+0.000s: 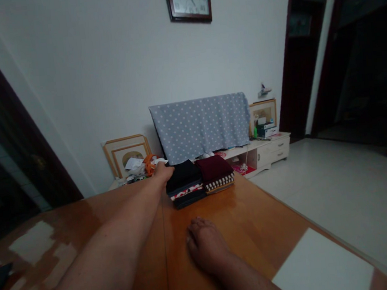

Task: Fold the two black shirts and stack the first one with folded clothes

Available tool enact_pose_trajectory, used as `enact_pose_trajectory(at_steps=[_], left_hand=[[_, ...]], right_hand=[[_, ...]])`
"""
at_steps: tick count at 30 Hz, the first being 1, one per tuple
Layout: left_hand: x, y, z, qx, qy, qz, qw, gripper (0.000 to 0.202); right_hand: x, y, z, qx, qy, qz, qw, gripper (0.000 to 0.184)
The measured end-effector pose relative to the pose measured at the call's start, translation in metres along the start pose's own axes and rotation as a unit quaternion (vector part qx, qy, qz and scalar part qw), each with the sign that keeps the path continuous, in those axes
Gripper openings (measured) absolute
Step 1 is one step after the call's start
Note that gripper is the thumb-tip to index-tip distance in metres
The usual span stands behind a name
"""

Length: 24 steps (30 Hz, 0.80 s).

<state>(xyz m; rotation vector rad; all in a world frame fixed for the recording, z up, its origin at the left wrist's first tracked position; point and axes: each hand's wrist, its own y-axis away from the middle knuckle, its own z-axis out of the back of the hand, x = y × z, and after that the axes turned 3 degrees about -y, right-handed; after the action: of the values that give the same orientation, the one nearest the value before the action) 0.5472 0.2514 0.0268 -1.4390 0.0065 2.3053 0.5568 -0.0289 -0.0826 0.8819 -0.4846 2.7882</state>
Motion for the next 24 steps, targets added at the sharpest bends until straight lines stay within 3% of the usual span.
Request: enact_pose_trajectory(at_steps=[3, 5, 8, 10, 18, 24], left_hand=[[-0.005, 0.011, -0.003, 0.012, -0.033, -0.077, 0.996, 0.036], [-0.008, 0.021, -0.008, 0.054, -0.05, -0.127, 0.989, 0.036], [-0.009, 0.034, -0.015, 0.114, -0.107, -0.205, 0.966, 0.043], [-0.008, 0.04, -0.019, 0.121, -0.154, -0.244, 0.95, 0.045], [-0.012, 0.046, -0.022, 0.081, -0.2, -0.236, 0.948, 0.029], [-0.009, 0.059, -0.017, 0.076, -0.197, -0.273, 0.939, 0.045]], right_hand=[[0.0, 0.0, 0.001, 0.005, -0.001, 0.0, 1.0, 0.041], [-0.001, 0.0, 0.0, 0.009, -0.001, -0.003, 1.0, 0.043], [-0.001, 0.0, 0.0, 0.009, -0.002, -0.004, 1.0, 0.044], [-0.001, 0.0, 0.0, 0.009, -0.001, -0.003, 1.0, 0.044], [-0.003, -0.001, -0.002, 0.01, -0.002, -0.002, 1.0, 0.044], [-0.001, 0.0, -0.001, 0.006, -0.001, -0.006, 1.0, 0.043]])
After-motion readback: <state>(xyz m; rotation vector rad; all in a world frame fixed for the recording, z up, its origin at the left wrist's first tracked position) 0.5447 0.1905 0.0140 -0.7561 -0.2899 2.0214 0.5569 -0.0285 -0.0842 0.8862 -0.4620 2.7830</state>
